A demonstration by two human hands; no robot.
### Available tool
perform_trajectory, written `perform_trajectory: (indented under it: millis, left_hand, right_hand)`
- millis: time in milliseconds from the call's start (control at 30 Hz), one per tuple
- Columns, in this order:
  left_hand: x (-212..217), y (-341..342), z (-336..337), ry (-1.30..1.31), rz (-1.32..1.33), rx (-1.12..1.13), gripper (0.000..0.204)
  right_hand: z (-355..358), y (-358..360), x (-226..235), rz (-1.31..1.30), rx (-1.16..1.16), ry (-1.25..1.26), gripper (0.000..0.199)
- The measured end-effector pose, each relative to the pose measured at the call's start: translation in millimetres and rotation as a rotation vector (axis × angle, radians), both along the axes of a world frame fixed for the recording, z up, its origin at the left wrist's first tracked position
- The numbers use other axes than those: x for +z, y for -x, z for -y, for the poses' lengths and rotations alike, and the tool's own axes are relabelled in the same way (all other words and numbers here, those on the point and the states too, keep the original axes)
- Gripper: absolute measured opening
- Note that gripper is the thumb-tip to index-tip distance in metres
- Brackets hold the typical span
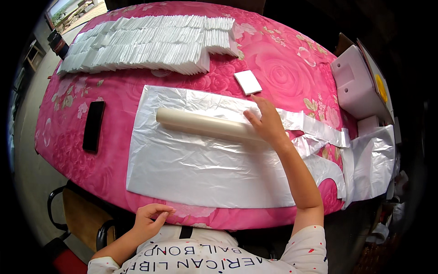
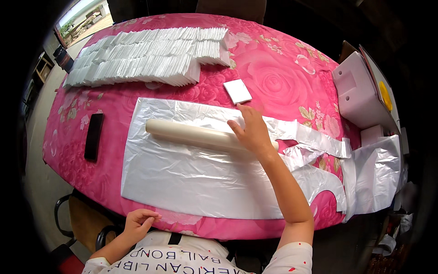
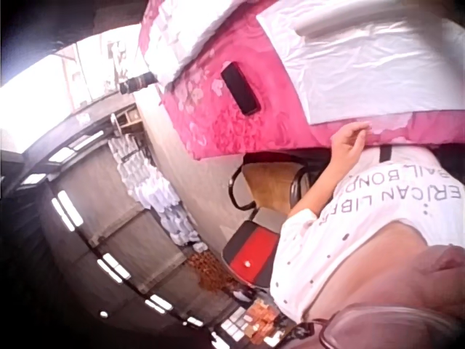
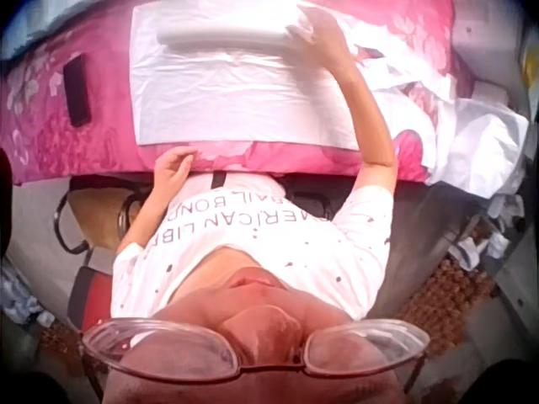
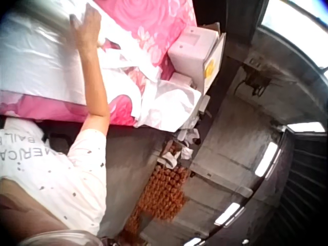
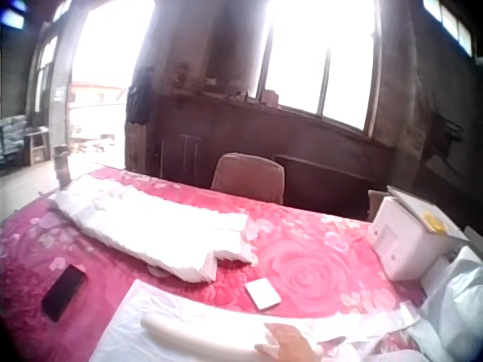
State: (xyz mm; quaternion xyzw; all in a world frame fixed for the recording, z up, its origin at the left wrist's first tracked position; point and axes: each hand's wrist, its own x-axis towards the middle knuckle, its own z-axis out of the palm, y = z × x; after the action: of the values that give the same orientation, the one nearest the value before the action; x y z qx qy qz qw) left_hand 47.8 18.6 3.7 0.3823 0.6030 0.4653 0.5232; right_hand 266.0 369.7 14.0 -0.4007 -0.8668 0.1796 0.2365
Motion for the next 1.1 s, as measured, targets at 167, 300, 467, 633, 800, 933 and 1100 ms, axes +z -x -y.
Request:
perform_trajectory:
  millis: [167,300,467,633,800,933,1100]
  left_hand:
    - [19,-17,-40,-0.213,-0.363,-0.287,0.026]
    - [26,-44,-82,-0.565,-0.642,-0.507,0.030]
    - [21,-71,-85,-0.659,-0.684,-0.643,0.031]
    - [13,-49,-97,-0.649,-0.939,-0.460,0.032]
    - [0,31,-112,-0.270,-1.280,0.045,0.050]
    - [-18,84,-102,0.035,-1.370,0.228,0.065]
    - [3,88,-119,0.226,-1.079,0.291,0.070]
  right_hand:
    - [81,-52,2,0.172,0.127,-0.026,0.053]
    - [153,-72,4,0.176,0.007,0.043,0.057]
    - [197,-132,5,0.240,-0.233,0.063,0.058]
    - [190,-199,8,0.155,-0.458,0.164,0.056]
    - [196,-197,2,0.213,-0.460,0.080,0.053]
    - [196,-186,11,0.161,-0.506,0.214,0.051]
    - [195,-190,1,0.129,-0.463,0.115,0.052]
